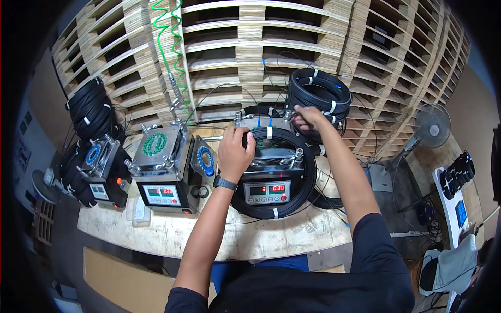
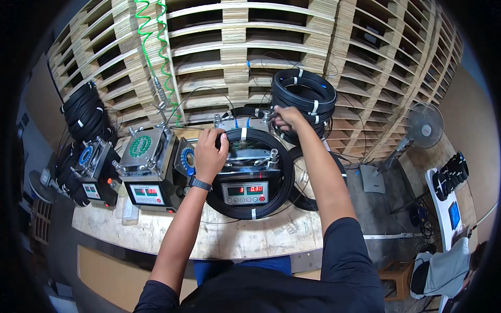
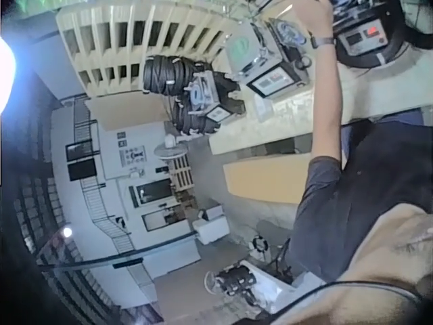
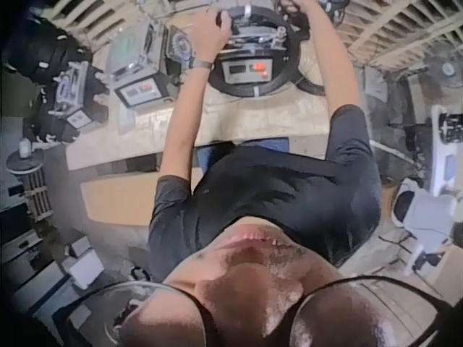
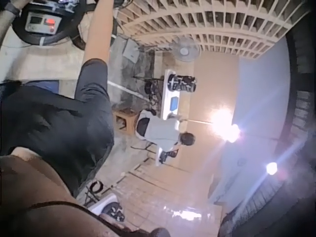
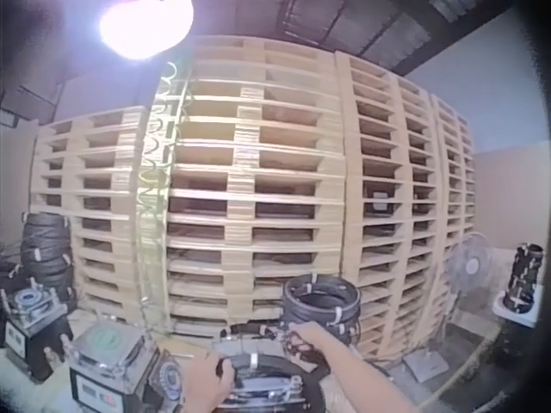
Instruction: Polishing fiber optic cable connectors using a specialized machine in a factory setting.
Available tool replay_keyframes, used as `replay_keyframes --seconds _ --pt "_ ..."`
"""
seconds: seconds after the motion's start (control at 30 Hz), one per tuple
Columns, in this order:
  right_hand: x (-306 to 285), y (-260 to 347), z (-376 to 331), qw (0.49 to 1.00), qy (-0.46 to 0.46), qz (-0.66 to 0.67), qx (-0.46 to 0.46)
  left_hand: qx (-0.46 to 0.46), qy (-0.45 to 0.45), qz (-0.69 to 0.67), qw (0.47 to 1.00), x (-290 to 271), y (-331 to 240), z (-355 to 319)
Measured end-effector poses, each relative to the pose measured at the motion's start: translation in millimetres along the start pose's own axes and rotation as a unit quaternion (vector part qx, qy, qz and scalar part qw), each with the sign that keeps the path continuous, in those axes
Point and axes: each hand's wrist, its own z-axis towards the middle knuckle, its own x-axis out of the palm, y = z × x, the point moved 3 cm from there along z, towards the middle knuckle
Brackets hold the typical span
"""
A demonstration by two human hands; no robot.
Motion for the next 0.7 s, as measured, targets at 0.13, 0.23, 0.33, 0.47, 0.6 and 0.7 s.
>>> replay_keyframes --seconds 0.13,0.23,0.33,0.47,0.6,0.7 --pt "-7.8 48.3 -58.0 0.839 -0.314 -0.124 -0.426 -0.045 0.026 -0.072 0.996 7.7 18.3 -0.4" --pt "37.2 77.1 -169.6 0.698 -0.349 -0.231 -0.581 -0.267 0.055 -0.381 0.884 10.3 73.0 4.8" --pt "46.4 62.3 -204.3 0.666 -0.302 -0.295 -0.615 -0.387 0.068 -0.436 0.810 24.8 81.2 21.9" --pt "76.3 33.5 -182.0 0.745 -0.197 -0.189 -0.608 -0.270 0.047 -0.246 0.930 58.0 144.1 47.2" --pt "74.8 27.3 -175.3 0.815 -0.179 -0.166 -0.525 -0.197 0.178 -0.192 0.945 91.3 137.8 82.4" --pt "65.8 21.9 -169.0 0.817 -0.201 -0.202 -0.501 -0.121 0.371 -0.113 0.914 124.9 117.2 100.3"
